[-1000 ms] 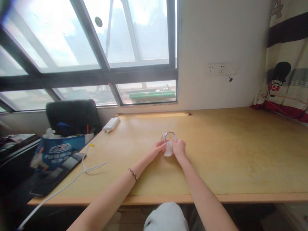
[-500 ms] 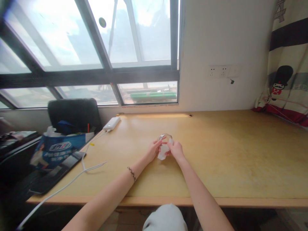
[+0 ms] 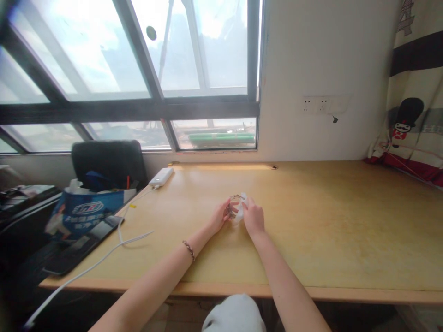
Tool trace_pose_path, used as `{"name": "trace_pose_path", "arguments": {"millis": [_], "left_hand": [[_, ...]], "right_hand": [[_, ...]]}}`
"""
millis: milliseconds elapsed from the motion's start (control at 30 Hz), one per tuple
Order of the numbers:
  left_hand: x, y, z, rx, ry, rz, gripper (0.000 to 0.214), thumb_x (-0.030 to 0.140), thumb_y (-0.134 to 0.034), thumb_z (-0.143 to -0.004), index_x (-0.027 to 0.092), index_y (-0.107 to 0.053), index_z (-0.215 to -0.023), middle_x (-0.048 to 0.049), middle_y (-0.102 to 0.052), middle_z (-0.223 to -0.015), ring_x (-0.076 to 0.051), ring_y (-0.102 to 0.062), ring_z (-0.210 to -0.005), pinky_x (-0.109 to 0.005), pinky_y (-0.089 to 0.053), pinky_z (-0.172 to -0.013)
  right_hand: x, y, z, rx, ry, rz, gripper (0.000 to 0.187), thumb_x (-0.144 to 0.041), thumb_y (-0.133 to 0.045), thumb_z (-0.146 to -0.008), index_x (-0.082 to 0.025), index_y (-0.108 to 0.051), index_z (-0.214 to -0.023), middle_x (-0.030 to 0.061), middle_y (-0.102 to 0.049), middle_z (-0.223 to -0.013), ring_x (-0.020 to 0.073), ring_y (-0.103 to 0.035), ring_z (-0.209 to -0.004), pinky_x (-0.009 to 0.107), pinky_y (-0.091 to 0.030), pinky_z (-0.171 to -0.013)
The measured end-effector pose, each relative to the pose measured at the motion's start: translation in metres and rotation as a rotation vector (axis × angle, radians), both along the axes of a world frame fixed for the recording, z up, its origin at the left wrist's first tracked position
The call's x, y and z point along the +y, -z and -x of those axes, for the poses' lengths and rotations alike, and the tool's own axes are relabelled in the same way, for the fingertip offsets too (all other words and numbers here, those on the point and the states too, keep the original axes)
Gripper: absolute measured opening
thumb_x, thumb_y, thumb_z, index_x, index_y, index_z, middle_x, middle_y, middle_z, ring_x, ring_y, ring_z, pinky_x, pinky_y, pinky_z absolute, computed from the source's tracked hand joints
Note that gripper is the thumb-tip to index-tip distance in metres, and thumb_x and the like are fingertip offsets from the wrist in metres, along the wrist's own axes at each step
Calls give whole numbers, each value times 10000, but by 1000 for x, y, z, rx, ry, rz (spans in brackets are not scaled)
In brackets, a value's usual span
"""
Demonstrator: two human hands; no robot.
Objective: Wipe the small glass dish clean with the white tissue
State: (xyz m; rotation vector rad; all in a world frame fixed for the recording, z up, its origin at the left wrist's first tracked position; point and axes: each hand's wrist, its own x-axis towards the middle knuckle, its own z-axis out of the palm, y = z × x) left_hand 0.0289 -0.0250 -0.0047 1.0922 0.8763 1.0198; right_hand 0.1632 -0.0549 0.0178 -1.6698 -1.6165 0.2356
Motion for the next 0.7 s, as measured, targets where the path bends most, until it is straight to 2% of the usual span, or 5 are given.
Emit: {"name": "trace_pose_path", "arguments": {"millis": [167,333,467,600,700], "left_hand": [[0,-1,2,3,41,12,577,572,-408,-709,61,-614,-881,-82,-621,-629,-10,-255,-309,-205,-202,-384],[-2,-3,1,12,50,-20,576,571,-412,-712,59,-617,-878,-93,-622,-626,-29,-278,-337,-214,-149,-380],[-4,-3,0,6,25,-57,573,563,-436,-713,57,-597,-927,-105,-635,-675,-18,-277,-336,-204,-166,-382],[-5,-2,-1,14,-37,-66,596,586,-448,-691,62,-576,-946,-109,-641,-678,-7,-282,-290,-193,-207,-373],[-5,-2,-1,58,-110,-63,596,608,-440,-679,64,-596,-867,-92,-630,-628,-10,-269,-271,-201,-195,-360]], "right_hand": [[8,6,2,441,-55,-19,355,-328,-522,-680,-163,-555,-993,52,-654,-823,161,-580,-694,240,-415,-625],[17,18,3,692,-146,186,327,-387,-543,-632,-120,-628,-802,55,-657,-720,168,-575,-629,228,-406,-532],[18,22,1,575,-89,244,297,-367,-490,-669,-112,-632,-724,43,-631,-624,149,-543,-568,205,-354,-476],[18,18,-1,260,-26,297,231,-267,-448,-688,-125,-629,-660,42,-611,-592,131,-519,-553,194,-305,-461],[16,15,0,91,-21,347,224,-215,-431,-695,-131,-637,-659,62,-627,-625,133,-532,-575,194,-307,-475]]}}
